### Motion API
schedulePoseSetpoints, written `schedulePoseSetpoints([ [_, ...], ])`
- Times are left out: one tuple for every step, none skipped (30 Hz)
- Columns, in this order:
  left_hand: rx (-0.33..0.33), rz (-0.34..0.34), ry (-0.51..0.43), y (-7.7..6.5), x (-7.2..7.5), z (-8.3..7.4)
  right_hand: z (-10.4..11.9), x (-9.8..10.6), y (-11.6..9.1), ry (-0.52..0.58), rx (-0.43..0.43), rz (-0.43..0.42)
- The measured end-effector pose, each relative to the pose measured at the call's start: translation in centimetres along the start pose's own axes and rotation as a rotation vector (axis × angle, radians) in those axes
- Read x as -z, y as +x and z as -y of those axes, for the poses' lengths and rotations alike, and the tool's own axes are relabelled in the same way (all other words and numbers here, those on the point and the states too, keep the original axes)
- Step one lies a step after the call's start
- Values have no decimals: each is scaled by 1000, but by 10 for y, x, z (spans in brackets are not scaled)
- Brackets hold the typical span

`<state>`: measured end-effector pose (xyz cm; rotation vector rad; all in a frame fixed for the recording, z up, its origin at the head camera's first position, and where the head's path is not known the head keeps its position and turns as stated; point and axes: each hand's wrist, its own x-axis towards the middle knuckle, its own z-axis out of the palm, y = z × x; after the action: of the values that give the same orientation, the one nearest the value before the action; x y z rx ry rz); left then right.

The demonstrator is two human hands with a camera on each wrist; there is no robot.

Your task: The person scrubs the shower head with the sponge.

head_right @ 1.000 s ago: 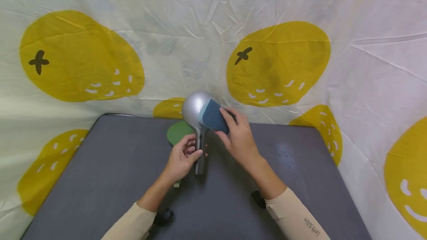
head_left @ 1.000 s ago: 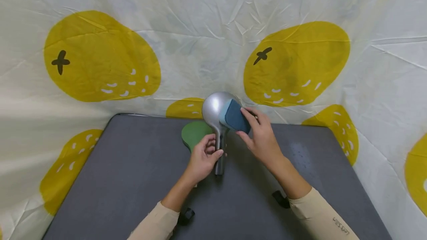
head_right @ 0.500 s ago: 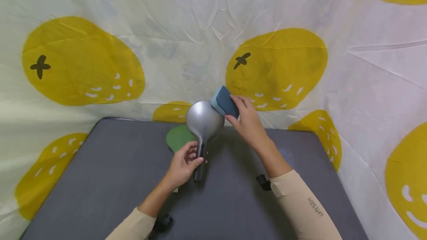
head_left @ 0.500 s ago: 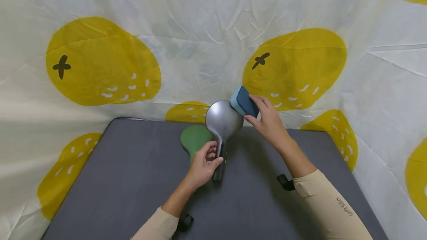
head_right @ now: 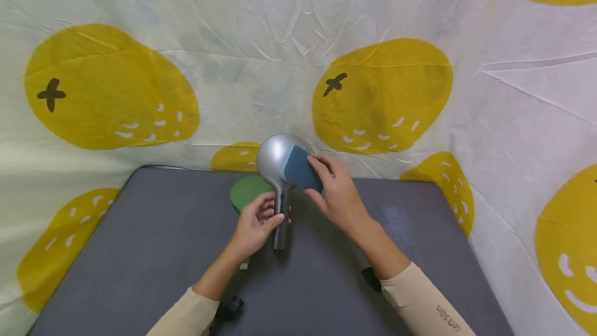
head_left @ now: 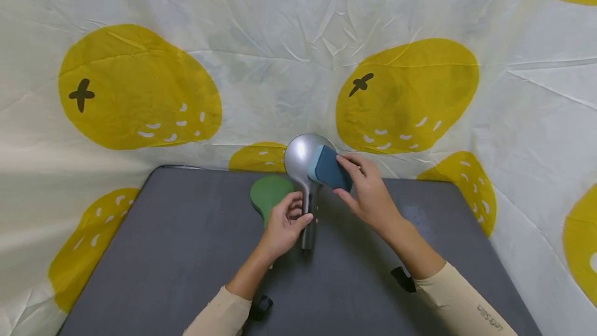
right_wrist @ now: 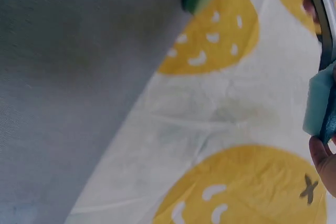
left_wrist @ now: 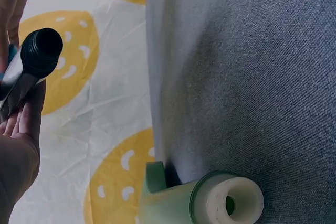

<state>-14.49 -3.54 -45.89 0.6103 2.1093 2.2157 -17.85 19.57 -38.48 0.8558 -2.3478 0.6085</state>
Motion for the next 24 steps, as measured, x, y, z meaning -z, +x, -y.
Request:
schedulePoseSetpoints([
  [-1,-8,6,1,0,-1,4,-2,-5,-14,24,6],
  [-3,-15,15,1,0,-1,7,-4,-10,-29,45,12],
  [-7,-21,25,1,0,-1,10,-6,-15,-44,59,21],
  [-13,-29,32,2,0,-1,12,-7,-19,-56,76,25],
  [-18,-37,38,2,0,-1,15,-9,-22,-71,90,30],
  [-24,-45,44,2,0,-1,17,-10,-25,-79,103,36],
  [-32,-52,45,2,0,-1,19,-11,-27,-85,115,40],
  [-40,-56,45,3,0,0,21,-11,-28,-94,122,47],
  [-46,-60,40,3,0,0,23,-11,-29,-105,127,54],
  [-56,-61,33,3,0,0,24,-10,-28,-117,135,58],
  [-67,-62,29,3,1,0,25,-9,-27,-133,139,64],
  [-76,-61,22,3,1,1,26,-8,-25,-147,145,70],
  [-87,-60,17,3,1,1,27,-7,-22,-166,148,76],
  [-98,-60,22,3,1,2,28,-6,-19,-185,150,83],
  [-107,-58,28,3,2,2,29,-5,-16,-202,157,83],
  [-112,-54,34,3,2,3,29,-3,-12,-218,163,81],
  [-114,-50,39,3,2,3,29,-2,-7,-228,163,82],
  [-111,-46,41,2,1,3,29,-1,-3,-233,161,82],
  [-109,-46,46,2,1,3,29,0,2,-235,155,86],
  [-103,-47,50,2,1,3,28,2,8,-235,145,90],
  [-94,-51,48,2,0,3,28,3,14,-232,133,98],
  [-82,-57,47,2,0,3,27,4,20,-228,117,111],
  [-73,-65,49,1,0,3,26,6,26,-219,98,126],
  [-60,-74,55,1,-1,3,25,7,32,-215,83,141],
])
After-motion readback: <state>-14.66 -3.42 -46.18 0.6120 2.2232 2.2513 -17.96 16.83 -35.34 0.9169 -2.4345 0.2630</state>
